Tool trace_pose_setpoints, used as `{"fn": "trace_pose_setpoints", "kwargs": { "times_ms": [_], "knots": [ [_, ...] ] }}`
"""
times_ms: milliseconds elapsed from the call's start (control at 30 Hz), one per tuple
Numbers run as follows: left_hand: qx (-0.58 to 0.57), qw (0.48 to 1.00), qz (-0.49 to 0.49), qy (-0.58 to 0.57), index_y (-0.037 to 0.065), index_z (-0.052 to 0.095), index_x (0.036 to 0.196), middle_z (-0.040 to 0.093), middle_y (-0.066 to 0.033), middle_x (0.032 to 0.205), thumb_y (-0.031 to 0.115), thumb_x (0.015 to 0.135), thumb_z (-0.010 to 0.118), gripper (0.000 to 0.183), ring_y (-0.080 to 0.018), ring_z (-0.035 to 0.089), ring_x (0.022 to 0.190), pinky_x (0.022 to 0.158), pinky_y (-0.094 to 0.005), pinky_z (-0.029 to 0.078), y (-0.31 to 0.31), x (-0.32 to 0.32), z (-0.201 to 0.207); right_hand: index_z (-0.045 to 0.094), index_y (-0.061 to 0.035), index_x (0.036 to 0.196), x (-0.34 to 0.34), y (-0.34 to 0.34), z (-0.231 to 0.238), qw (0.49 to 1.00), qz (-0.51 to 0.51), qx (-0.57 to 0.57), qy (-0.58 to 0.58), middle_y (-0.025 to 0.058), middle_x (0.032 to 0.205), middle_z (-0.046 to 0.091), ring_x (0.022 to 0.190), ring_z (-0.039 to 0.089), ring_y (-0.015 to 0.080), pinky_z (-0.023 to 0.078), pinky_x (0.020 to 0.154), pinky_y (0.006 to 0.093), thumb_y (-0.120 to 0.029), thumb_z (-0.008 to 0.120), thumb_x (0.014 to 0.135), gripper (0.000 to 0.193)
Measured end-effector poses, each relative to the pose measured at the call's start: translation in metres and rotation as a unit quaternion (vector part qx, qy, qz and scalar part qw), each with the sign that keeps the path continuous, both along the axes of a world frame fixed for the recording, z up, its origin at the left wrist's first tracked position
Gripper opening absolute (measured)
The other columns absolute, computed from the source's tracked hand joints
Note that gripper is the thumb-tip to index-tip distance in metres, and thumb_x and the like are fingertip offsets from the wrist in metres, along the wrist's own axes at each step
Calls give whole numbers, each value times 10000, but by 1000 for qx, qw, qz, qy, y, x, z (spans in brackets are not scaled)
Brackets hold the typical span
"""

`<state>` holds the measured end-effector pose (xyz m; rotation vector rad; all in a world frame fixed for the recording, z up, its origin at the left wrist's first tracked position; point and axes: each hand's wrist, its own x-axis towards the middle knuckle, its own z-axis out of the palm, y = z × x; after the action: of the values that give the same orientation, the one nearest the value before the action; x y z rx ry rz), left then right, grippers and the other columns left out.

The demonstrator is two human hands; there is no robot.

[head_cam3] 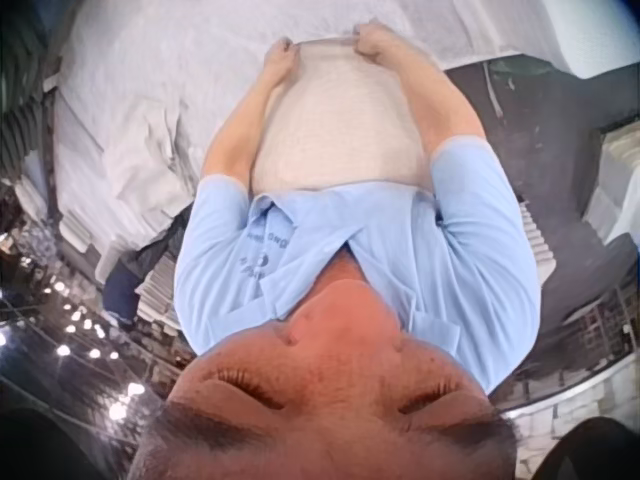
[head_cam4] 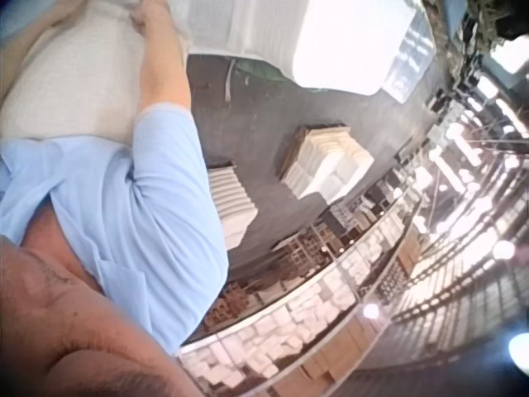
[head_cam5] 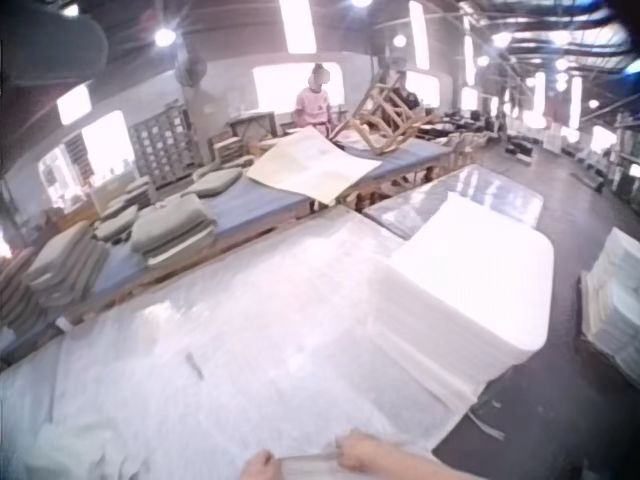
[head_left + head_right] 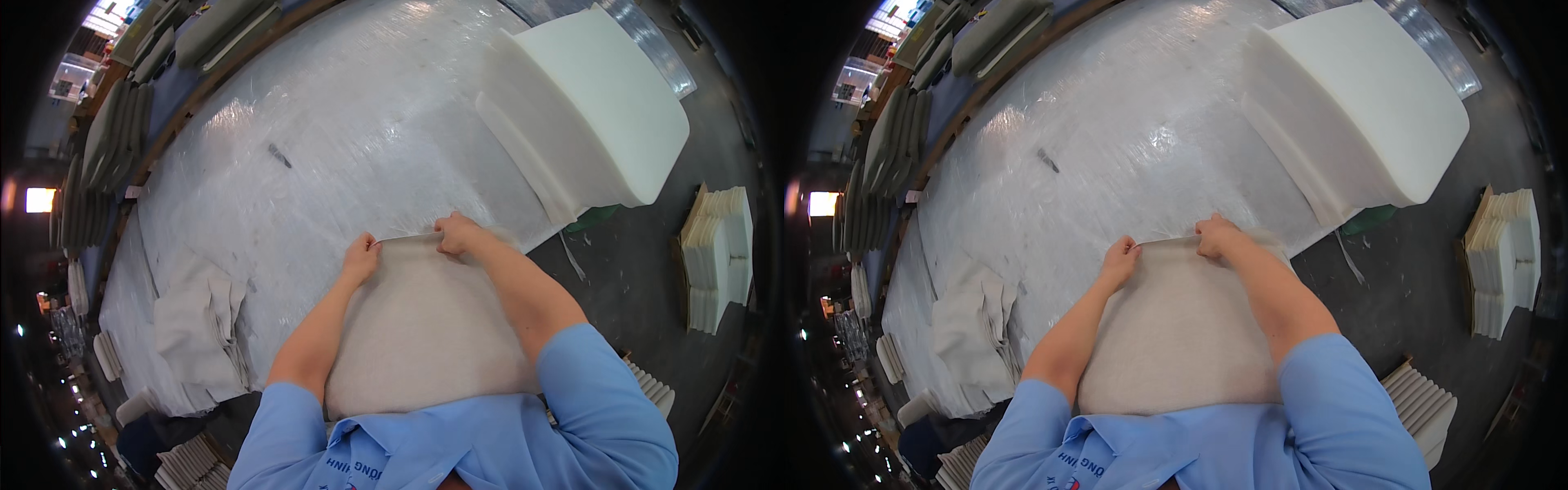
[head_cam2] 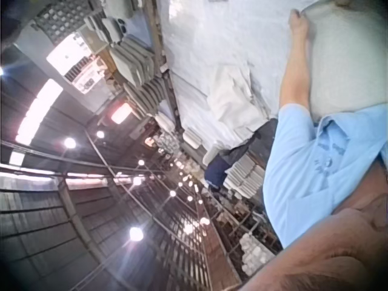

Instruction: The person repeatedly folds a light-colored fabric cover around a cushion insert, tucks the edges, and smooths the surface. They handle one cushion at a time, adjusting the cover and pressing the sides to maintain shape.

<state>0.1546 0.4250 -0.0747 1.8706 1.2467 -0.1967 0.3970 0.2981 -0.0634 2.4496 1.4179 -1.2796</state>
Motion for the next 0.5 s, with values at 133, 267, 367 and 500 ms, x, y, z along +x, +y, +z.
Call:
{"fn": "trace_pose_setpoints", "kwargs": {
  "times_ms": [133,267,367,500],
  "knots": [
    [-19,999,-8,-39,58,623,1086,712,-173,992,342,1032,618,289,-338,667,943,845,-439,515,-3,3,-10,712,-119,1258,16,19,-15,988,56,-147,10,157,1176,738,1105,700,340,558,927,481,-220,701,948,326],
    [0,993,-114,27,56,628,1162,726,-221,1005,351,1038,583,324,-404,689,1019,880,-492,524,-21,22,-8,726,-78,1135,1,10,-23,977,-198,-66,52,181,1120,744,1061,702,382,556,883,499,-234,609,1000,236],
    [12,980,-188,62,66,635,1156,723,-241,1055,275,1015,561,263,-429,684,1046,906,-540,530,-20,38,-24,708,-76,1068,-17,3,-34,959,-284,20,-4,190,1086,736,1015,689,411,534,862,507,-260,578,1025,229],
    [75,981,-148,96,58,630,1099,728,-232,1030,223,993,547,214,-451,679,1013,870,-568,522,-28,48,-31,730,-94,1079,-16,1,-39,951,-303,56,-13,218,1053,739,941,699,446,531,835,542,-310,547,1054,284]
  ]
}}
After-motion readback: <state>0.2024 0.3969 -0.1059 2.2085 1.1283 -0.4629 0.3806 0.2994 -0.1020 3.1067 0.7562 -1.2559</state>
